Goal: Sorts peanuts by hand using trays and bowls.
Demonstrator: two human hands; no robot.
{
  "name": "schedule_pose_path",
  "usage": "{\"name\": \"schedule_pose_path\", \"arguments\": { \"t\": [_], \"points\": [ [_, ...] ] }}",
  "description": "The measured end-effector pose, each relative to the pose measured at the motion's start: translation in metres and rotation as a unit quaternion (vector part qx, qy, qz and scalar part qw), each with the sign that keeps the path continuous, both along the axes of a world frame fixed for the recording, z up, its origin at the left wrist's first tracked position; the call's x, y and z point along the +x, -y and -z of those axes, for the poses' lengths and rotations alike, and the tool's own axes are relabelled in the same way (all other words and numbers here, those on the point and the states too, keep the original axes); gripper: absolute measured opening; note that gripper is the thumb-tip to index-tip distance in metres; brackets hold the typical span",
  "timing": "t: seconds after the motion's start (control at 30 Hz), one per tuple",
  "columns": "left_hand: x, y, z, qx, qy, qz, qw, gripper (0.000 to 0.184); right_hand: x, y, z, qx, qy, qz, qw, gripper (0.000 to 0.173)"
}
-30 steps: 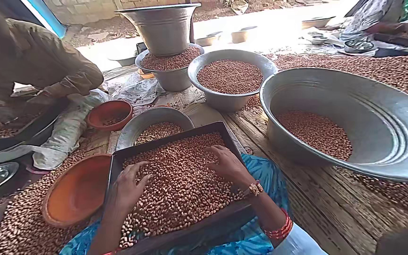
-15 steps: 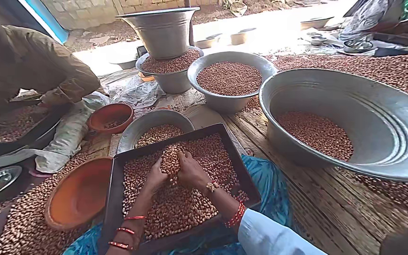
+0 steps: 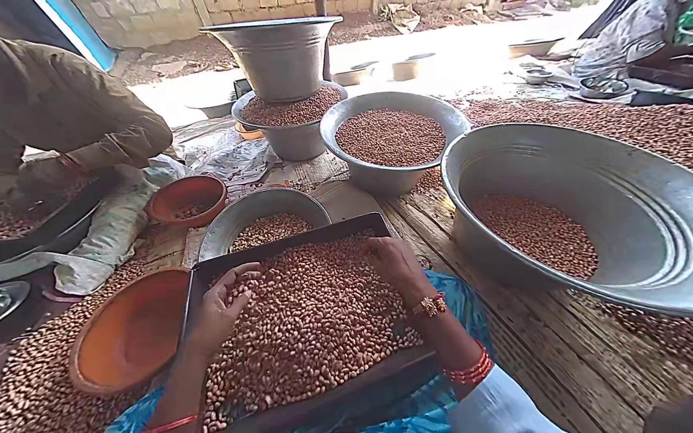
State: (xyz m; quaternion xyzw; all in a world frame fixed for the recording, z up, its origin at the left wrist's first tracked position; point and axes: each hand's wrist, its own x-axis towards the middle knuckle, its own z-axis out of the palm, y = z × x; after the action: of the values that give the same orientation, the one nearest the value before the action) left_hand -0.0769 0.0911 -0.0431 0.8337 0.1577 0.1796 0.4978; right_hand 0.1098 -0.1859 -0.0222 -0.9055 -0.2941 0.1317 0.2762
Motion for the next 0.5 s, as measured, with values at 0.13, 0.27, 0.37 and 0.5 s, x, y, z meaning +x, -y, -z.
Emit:
{"name": "schedule_pose_path", "arguments": {
  "t": [0.13,0.27,0.37,0.5],
  "points": [
    [-0.016,-0.003,-0.002,0.065,-0.055,-0.048,0.995,0.037,0.005,0.014,0.012,-0.108,0.011,0.011,0.994,0.026],
    [-0.022,-0.005,-0.001,0.143,-0.052,-0.062,0.986,0.033,0.002,0.011,0.022,-0.158,0.068,-0.016,0.985,0.025],
    [-0.021,0.0,0.0,0.187,-0.055,-0.053,0.979,0.028,-0.002,0.004,0.032,-0.162,0.097,-0.008,0.982,0.024],
    [-0.01,0.023,0.004,0.254,-0.076,-0.037,0.963,0.02,-0.006,-0.001,0.038,-0.173,0.098,-0.006,0.98,0.026]
  ]
}}
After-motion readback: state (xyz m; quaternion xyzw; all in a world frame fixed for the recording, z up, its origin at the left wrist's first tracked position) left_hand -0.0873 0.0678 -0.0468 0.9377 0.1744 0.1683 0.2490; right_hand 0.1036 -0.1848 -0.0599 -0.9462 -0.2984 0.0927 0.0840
